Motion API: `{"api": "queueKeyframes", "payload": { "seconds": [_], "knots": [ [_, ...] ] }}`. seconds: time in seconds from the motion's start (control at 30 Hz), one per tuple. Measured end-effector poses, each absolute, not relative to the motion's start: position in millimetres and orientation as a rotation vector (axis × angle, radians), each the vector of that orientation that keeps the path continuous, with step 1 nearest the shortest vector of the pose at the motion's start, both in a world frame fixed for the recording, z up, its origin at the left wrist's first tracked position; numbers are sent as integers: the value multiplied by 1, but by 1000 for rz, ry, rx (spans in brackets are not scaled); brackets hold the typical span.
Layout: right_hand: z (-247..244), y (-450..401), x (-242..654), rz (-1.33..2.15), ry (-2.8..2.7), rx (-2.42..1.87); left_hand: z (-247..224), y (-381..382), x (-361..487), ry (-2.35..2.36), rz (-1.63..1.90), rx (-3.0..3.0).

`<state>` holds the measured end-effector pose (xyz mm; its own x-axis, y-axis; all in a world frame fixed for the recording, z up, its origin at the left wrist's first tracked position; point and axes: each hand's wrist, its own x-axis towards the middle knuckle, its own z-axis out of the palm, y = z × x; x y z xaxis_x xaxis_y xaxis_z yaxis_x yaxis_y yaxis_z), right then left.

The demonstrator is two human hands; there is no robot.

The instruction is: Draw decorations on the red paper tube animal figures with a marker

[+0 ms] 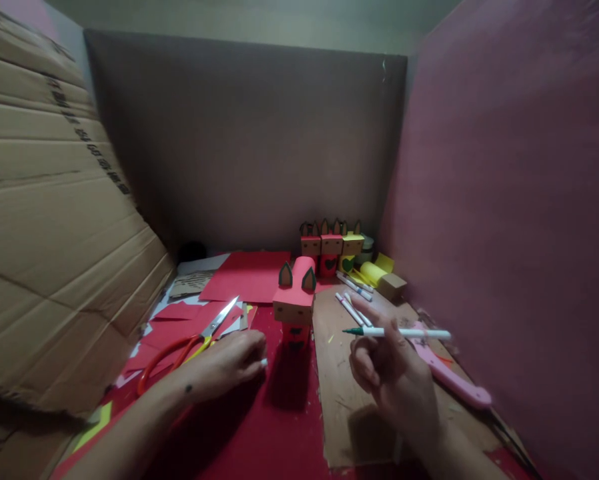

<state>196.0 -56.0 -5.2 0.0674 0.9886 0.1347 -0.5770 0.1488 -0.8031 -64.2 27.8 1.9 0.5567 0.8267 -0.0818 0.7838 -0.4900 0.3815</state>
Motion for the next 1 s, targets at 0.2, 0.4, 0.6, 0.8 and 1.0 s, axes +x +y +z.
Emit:
{"api": "queueKeyframes", "payload": {
  "seconds": [0.2,0.4,0.6,0.8,1.0],
  "knots": [
    [-7,-59,196,1464,-684,-663,15,-2,-40,853,359,1752],
    [-8,-63,190,1478,-680,-720,15,-25,-9,783,532,1492],
    [-11,-68,185,1496,-775,-775,16,-31,-4,783,563,1436],
    [-18,-69,181,1464,-906,-790,15,-32,-2,775,538,1465],
    [-18,-68,183,1441,-905,-783,13,-30,-2,769,544,1453]
  ]
}}
